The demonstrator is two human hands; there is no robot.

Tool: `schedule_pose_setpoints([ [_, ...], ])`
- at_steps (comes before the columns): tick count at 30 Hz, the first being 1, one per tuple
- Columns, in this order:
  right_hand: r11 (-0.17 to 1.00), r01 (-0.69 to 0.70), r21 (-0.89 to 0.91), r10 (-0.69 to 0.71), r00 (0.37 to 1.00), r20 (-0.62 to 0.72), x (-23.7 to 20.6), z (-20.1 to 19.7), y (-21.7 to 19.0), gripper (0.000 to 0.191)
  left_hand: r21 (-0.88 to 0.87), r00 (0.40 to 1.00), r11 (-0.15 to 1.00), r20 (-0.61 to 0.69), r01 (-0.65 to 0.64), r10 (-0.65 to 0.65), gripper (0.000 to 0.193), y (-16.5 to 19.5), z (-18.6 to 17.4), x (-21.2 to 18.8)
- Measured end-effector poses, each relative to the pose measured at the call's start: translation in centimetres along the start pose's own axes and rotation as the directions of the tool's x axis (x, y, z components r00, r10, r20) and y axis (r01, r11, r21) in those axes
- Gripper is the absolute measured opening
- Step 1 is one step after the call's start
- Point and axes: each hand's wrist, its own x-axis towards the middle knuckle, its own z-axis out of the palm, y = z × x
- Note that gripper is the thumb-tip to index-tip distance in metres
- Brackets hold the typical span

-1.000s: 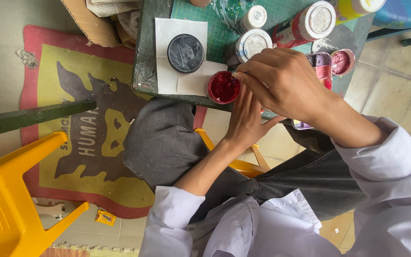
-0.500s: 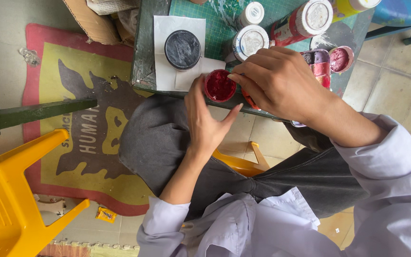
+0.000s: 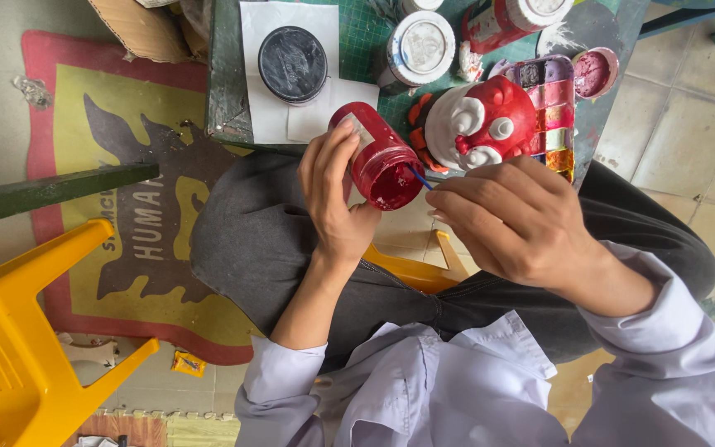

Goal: The person sits on a low stool and paints a red and white clay figurine, holding it on their lap. They dip a brush into a watercolor palette and paint jars, rinse the brush in cups of water, wipe the figurine with a tissue, and open and close paint jars while applying paint.

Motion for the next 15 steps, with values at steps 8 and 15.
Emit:
schedule_pose_setpoints([
  [8,0.998,-0.051,0.02,0.052,0.998,-0.03,-3.2,0.9,-1.8,0.032,-0.027,0.998,0.998,-0.005,-0.057,0.057,0.074,0.8,0.8,-1.5],
  [15,0.993,-0.099,-0.058,0.094,0.992,-0.085,-5.3,0.8,-2.8,0.031,0.007,0.994,0.994,-0.008,-0.11,0.11,0.075,1.5,1.2,-2.6],
])
